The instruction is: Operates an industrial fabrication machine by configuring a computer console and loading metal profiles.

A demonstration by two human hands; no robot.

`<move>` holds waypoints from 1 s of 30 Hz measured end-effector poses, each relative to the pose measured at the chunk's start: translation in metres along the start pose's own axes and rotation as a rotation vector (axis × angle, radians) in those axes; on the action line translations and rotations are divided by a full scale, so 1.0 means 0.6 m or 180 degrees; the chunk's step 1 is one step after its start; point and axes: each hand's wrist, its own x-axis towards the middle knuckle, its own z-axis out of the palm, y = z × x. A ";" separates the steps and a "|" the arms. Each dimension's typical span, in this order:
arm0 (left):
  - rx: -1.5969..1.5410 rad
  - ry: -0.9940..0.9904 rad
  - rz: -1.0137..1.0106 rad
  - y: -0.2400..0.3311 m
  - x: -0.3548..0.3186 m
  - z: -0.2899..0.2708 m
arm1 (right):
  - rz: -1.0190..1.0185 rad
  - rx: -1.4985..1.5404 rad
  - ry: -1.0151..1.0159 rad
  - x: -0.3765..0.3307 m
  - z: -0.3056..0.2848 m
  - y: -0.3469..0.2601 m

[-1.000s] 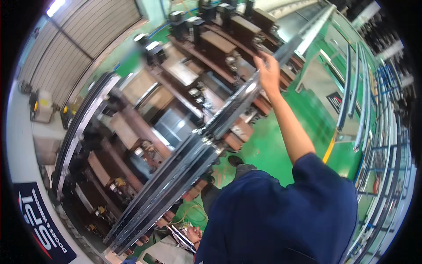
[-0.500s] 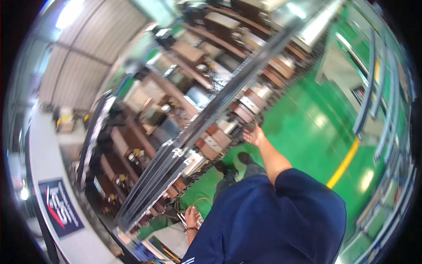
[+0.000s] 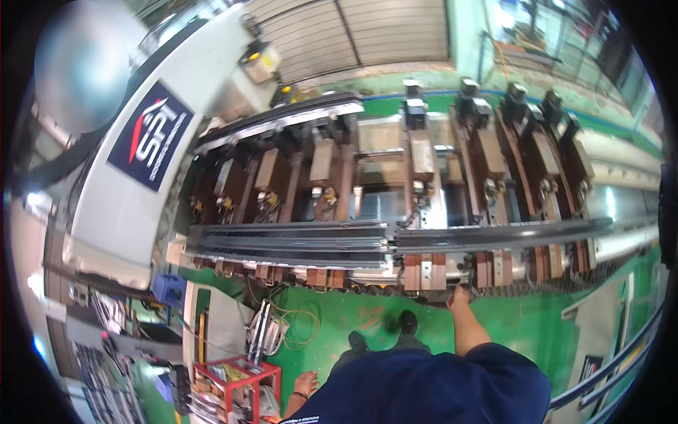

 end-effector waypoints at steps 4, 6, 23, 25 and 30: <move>-0.1156 0.0340 0.0305 -0.150 -0.001 0.038 | -0.0533 -0.1233 -0.0402 -0.086 -0.010 0.089; -0.1434 0.0635 0.0550 -0.224 -0.034 0.058 | -0.0439 -0.2828 -0.0820 -0.130 0.002 0.126; -0.5895 0.2322 -0.1863 -0.961 -0.311 0.248 | -0.0822 -0.5619 -0.3219 -0.672 0.419 0.877; -0.6553 0.2556 -0.2150 -0.993 -0.319 0.265 | -0.1041 -0.6258 -0.3535 -0.748 0.420 0.969; -0.6973 0.3384 -0.2345 -1.004 -0.312 0.302 | -0.0771 -0.7529 -0.3342 -0.784 0.415 1.136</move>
